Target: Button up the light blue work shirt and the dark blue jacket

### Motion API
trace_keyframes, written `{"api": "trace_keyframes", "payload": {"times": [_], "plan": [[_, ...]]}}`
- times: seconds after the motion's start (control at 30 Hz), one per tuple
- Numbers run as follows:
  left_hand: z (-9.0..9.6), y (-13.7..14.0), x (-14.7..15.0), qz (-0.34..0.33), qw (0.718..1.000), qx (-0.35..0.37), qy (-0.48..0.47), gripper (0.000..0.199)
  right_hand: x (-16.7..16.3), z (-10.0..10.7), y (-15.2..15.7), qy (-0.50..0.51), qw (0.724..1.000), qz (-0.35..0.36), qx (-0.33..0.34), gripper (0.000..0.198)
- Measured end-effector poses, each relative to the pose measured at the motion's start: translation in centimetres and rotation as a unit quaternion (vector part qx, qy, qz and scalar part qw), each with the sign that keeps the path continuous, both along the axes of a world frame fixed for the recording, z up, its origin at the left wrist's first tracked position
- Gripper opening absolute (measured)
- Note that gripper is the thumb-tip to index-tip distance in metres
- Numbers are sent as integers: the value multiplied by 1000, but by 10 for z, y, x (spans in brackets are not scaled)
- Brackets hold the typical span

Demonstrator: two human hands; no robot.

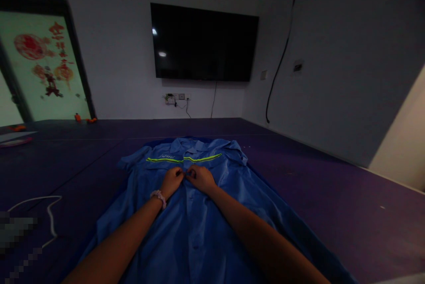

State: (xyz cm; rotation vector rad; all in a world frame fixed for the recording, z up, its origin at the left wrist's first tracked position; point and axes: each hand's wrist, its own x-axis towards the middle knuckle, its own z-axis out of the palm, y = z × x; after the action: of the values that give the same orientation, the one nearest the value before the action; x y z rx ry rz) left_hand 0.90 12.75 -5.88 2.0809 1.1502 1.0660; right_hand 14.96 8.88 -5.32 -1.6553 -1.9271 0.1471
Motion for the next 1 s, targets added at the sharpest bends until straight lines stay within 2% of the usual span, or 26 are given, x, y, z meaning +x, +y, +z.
{"api": "trace_keyframes", "payload": {"times": [0.8, 1.0], "plan": [[2, -1, 1, 7, 1000, -6, 10, 18, 0, 3, -2, -5, 1000, 5, -15, 25], [3, -12, -1, 20, 1000, -7, 14, 13, 0, 12, -22, 20, 999, 10, -44, 32]]}}
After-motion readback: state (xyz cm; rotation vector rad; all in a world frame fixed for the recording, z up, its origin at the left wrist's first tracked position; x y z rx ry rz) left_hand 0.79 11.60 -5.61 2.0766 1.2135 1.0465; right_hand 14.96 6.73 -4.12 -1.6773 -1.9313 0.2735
